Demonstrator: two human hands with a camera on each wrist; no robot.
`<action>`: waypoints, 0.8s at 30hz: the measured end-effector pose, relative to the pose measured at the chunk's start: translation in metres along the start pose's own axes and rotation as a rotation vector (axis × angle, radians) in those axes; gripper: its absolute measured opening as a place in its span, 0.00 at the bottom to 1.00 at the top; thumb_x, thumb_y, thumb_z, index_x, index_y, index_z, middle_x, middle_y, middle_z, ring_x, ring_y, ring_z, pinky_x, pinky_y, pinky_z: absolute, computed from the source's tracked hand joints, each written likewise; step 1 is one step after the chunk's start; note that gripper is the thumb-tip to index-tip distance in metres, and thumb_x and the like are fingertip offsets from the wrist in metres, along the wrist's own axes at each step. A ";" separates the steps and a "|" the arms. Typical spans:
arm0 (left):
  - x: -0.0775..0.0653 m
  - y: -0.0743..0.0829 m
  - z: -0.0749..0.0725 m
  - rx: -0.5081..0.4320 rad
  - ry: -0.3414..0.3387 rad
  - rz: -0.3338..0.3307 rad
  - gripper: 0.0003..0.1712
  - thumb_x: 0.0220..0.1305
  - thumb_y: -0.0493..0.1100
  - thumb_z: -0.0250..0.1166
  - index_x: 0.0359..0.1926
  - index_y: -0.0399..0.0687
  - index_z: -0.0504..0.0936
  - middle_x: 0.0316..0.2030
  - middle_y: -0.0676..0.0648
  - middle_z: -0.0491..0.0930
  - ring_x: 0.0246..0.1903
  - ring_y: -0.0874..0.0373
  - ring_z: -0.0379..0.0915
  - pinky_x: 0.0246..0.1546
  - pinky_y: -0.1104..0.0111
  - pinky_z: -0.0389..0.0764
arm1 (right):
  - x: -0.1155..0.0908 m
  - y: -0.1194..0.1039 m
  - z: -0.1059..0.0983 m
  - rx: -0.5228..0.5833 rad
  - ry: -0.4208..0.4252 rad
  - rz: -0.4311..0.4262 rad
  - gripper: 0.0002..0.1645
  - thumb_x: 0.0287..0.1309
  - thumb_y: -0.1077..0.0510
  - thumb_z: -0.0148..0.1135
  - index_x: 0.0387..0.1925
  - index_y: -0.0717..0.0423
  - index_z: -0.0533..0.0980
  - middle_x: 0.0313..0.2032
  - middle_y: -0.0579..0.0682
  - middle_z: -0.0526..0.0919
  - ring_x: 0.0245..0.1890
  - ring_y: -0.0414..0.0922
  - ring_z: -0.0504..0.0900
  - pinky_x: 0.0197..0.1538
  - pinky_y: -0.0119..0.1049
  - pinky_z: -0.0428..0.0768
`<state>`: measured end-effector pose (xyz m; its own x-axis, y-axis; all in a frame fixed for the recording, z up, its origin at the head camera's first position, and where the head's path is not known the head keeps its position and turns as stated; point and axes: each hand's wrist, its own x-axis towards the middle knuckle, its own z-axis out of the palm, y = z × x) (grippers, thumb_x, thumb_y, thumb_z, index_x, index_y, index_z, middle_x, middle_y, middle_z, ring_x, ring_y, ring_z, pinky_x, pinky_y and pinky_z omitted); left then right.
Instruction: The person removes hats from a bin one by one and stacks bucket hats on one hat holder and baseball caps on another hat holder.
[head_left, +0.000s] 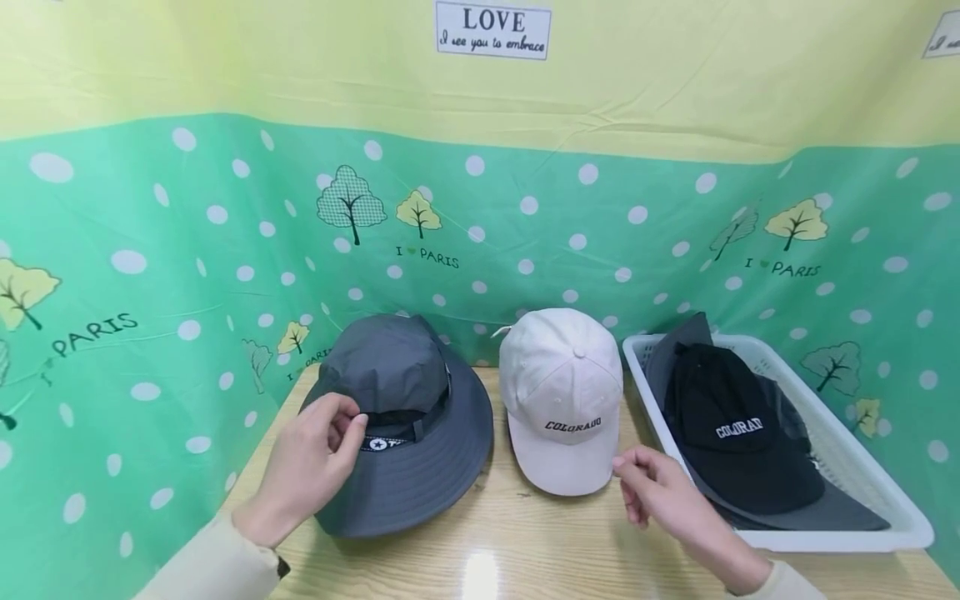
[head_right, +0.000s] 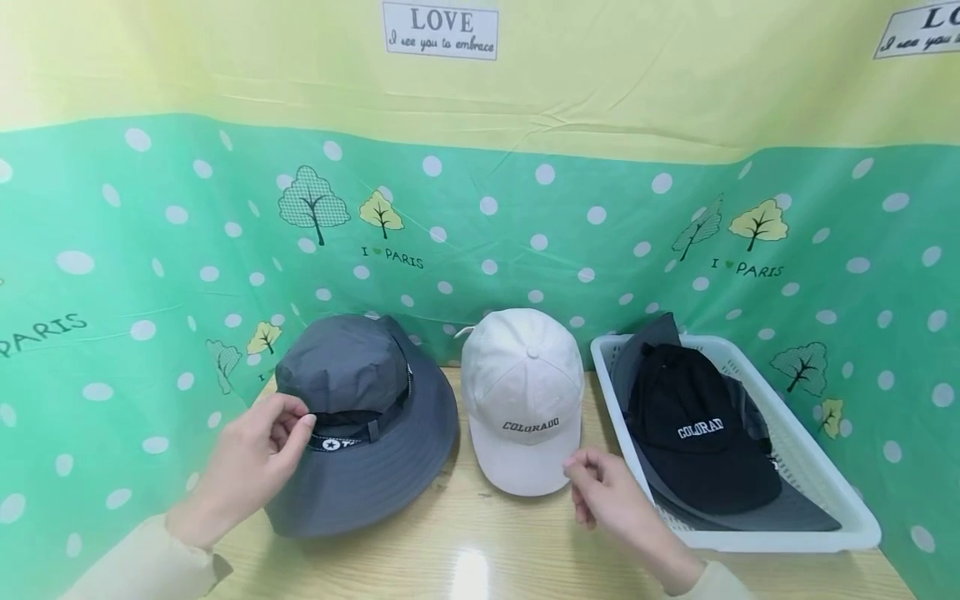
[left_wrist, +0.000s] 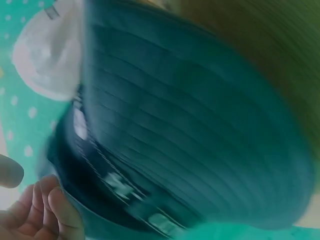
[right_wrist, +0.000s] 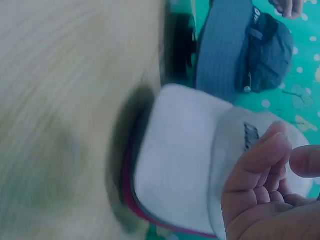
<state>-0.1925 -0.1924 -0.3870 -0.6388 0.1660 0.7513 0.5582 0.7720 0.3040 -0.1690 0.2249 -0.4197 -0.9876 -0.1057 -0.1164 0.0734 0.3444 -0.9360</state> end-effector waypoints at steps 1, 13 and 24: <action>0.001 0.005 0.001 -0.010 0.000 0.012 0.09 0.54 0.33 0.66 0.31 0.49 0.76 0.23 0.60 0.69 0.20 0.69 0.64 0.22 0.81 0.65 | -0.001 -0.001 -0.005 -0.019 0.004 -0.005 0.16 0.70 0.54 0.51 0.38 0.66 0.69 0.21 0.53 0.72 0.17 0.46 0.74 0.19 0.37 0.76; 0.020 0.081 0.049 -0.203 -0.119 0.143 0.04 0.58 0.39 0.64 0.31 0.52 0.77 0.26 0.62 0.70 0.23 0.73 0.65 0.25 0.83 0.68 | 0.003 -0.021 -0.060 -0.198 0.083 0.012 0.17 0.70 0.52 0.50 0.42 0.65 0.69 0.24 0.56 0.74 0.21 0.51 0.77 0.23 0.40 0.78; 0.034 0.154 0.097 -0.353 -0.292 0.181 0.03 0.60 0.42 0.62 0.30 0.53 0.76 0.25 0.59 0.71 0.24 0.71 0.64 0.25 0.82 0.65 | 0.020 -0.031 -0.098 -0.327 0.112 -0.052 0.24 0.70 0.44 0.48 0.38 0.64 0.70 0.27 0.57 0.75 0.24 0.49 0.78 0.27 0.39 0.79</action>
<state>-0.1789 -0.0084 -0.3713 -0.6083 0.4826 0.6301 0.7872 0.4683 0.4013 -0.2051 0.3039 -0.3607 -0.9993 -0.0346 -0.0169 -0.0084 0.6238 -0.7816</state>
